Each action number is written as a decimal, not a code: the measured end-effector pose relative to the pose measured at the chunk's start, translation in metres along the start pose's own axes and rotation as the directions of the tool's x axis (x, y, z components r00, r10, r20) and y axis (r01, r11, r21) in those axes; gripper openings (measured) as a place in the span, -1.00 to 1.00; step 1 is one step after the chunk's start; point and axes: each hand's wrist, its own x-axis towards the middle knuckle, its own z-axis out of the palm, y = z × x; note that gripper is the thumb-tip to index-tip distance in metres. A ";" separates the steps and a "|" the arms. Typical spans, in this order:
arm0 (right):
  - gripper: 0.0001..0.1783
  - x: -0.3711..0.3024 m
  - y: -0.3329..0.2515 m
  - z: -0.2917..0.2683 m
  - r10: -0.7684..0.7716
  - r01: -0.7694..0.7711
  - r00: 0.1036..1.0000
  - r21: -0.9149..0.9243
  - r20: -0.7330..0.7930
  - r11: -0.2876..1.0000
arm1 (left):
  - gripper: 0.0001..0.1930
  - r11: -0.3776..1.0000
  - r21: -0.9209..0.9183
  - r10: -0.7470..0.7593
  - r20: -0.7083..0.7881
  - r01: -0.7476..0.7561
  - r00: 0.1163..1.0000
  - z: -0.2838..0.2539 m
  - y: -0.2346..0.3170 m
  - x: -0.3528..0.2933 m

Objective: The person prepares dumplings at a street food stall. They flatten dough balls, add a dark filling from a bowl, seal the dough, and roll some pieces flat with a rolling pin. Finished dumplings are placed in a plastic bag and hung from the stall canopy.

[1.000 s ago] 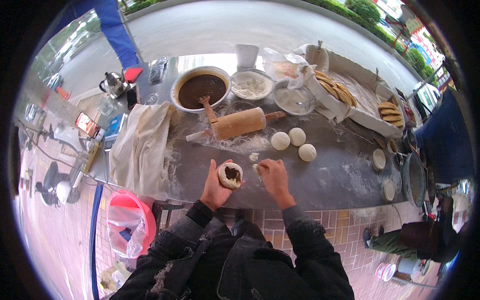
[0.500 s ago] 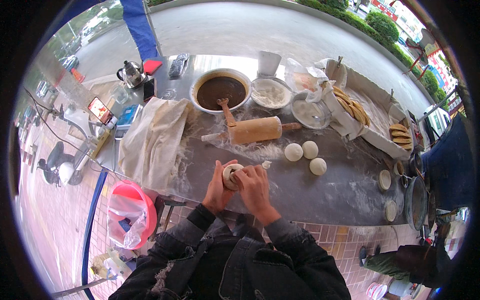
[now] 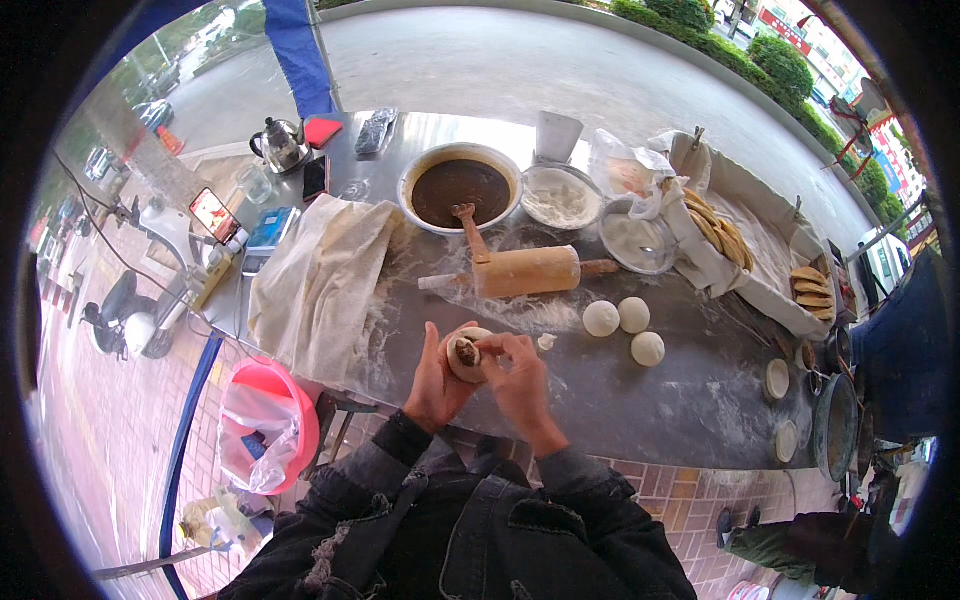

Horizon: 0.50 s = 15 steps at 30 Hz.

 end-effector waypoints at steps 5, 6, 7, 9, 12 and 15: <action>-0.83 0.002 0.010 -0.017 -0.351 0.271 0.928 -0.422 -0.124 0.865 | -0.29 0.996 -0.084 -0.007 0.003 0.008 1.000 0.000 0.005 -0.005; -0.82 0.003 0.020 -0.023 -0.365 0.275 0.922 -0.447 -0.128 0.851 | -0.29 0.996 -0.089 -0.011 -0.007 0.010 1.000 0.000 0.007 -0.006; -0.83 0.005 0.034 -0.030 -0.291 0.191 0.940 -0.429 -0.179 0.883 | -0.29 0.994 -0.108 -0.016 -0.021 0.013 1.000 0.000 0.008 -0.006; -0.83 0.016 0.067 -0.038 -0.201 0.078 0.941 -0.405 -0.273 0.911 | -0.30 0.991 -0.133 -0.011 -0.034 0.007 0.999 0.000 0.009 -0.007; -0.86 0.021 0.113 -0.028 -0.053 0.031 0.998 -0.492 -0.031 0.870 | -0.31 0.988 -0.153 -0.008 -0.038 0.002 0.999 -0.002 0.010 -0.006; -0.92 0.023 0.123 -0.027 -0.059 0.094 0.995 -0.555 0.082 0.826 | -0.32 0.988 -0.153 0.009 -0.068 -0.020 0.998 -0.007 0.008 -0.005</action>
